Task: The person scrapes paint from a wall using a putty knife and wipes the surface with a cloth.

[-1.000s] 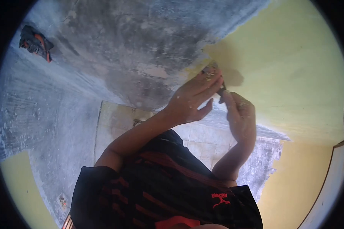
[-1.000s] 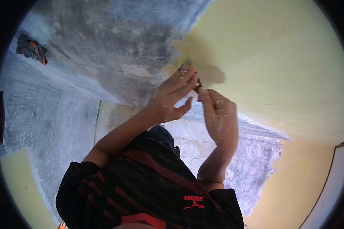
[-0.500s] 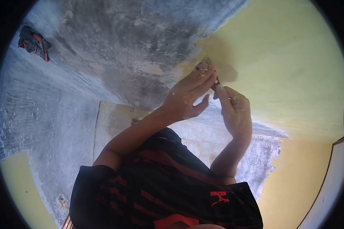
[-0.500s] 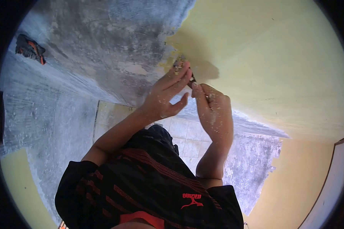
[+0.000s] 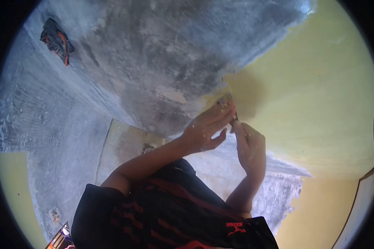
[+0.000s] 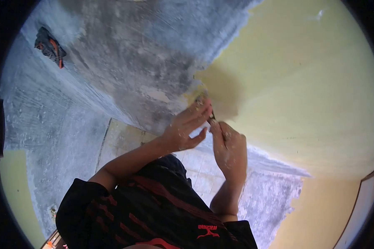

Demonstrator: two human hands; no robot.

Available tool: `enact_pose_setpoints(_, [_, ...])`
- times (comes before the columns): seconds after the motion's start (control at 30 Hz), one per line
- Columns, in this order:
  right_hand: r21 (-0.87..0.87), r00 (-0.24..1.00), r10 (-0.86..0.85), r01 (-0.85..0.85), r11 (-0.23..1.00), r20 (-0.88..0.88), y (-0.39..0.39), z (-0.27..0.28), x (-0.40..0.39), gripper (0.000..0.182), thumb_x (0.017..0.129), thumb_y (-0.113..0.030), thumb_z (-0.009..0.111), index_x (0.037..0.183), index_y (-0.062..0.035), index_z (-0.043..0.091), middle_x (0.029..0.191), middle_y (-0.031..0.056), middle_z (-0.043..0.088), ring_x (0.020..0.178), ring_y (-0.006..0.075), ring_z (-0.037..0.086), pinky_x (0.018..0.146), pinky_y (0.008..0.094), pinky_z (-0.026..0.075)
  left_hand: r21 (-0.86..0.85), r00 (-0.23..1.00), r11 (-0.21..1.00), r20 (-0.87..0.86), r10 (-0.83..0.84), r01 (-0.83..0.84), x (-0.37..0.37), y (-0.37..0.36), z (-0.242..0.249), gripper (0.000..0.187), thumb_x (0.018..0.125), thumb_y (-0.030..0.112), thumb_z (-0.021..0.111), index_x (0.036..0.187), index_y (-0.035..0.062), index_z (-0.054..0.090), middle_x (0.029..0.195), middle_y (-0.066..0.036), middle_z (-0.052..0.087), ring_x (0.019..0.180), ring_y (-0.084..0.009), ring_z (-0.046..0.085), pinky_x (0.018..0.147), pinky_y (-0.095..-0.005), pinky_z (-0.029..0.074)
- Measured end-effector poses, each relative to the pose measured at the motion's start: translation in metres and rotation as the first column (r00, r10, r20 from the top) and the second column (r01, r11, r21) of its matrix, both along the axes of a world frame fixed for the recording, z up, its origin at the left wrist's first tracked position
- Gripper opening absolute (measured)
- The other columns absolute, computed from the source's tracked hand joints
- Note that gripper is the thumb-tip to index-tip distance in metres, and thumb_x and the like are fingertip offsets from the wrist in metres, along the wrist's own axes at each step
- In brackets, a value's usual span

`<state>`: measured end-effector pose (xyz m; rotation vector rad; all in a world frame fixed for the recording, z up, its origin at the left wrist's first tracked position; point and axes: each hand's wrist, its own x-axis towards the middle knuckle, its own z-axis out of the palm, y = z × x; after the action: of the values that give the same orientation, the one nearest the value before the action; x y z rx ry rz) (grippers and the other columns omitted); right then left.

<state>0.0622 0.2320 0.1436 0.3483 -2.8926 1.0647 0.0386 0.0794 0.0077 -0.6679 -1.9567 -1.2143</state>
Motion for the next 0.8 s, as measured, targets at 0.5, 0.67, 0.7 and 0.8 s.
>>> enact_pose_setpoints(0.5, [-0.082,0.999,0.022,-0.019,0.996,0.040,-0.007,-0.012,-0.018,0.028,0.107,-0.018,0.062,0.095,0.0066,0.070,0.065,0.0178,0.059,0.059,0.0162,0.049,0.058,0.0357,0.045,0.089,0.997,0.993,0.011,0.081,-0.082,0.001,0.010,0.008,0.063,0.084,0.010,0.071,0.143,-0.0056,0.059,0.155,-0.024,0.054,0.141,-0.0411,0.054,0.120,-0.0556,0.043])
enact_pose_setpoints(0.67, [-0.016,0.997,-0.025,0.026,1.000,0.079,-0.006,0.005,-0.005,0.030,0.107,-0.018,0.062,0.092,0.0072,0.068,0.066,0.0201,0.056,0.059,0.0174,0.046,0.058,0.0370,0.044,0.033,0.996,0.997,-0.055,0.070,-0.069,-0.007,0.000,-0.001,0.061,0.085,0.010,0.071,0.143,-0.0044,0.060,0.154,-0.021,0.055,0.143,-0.0388,0.054,0.121,-0.0547,0.044])
enact_pose_setpoints(0.7, [-0.021,0.992,-0.031,0.034,0.999,0.119,-0.003,0.006,-0.005,0.030,0.107,-0.018,0.062,0.092,0.0074,0.067,0.066,0.0204,0.055,0.059,0.0171,0.044,0.058,0.0373,0.044,-0.016,0.999,1.000,-0.037,0.013,-0.013,-0.007,0.001,-0.001,0.063,0.086,0.011,0.073,0.144,-0.0053,0.058,0.155,-0.024,0.053,0.143,-0.0413,0.054,0.121,-0.0559,0.042])
enact_pose_setpoints(0.8, [-0.015,0.996,-0.016,0.017,1.000,0.086,-0.001,-0.001,-0.008,0.029,0.107,-0.017,0.062,0.094,0.0075,0.068,0.064,0.0195,0.053,0.060,0.0158,0.042,0.057,0.0369,0.042,-0.025,0.999,0.999,0.017,-0.038,0.039,-0.002,0.008,-0.002,0.063,0.086,0.011,0.075,0.145,-0.0063,0.057,0.156,-0.026,0.051,0.143,-0.0436,0.053,0.121,-0.0575,0.040])
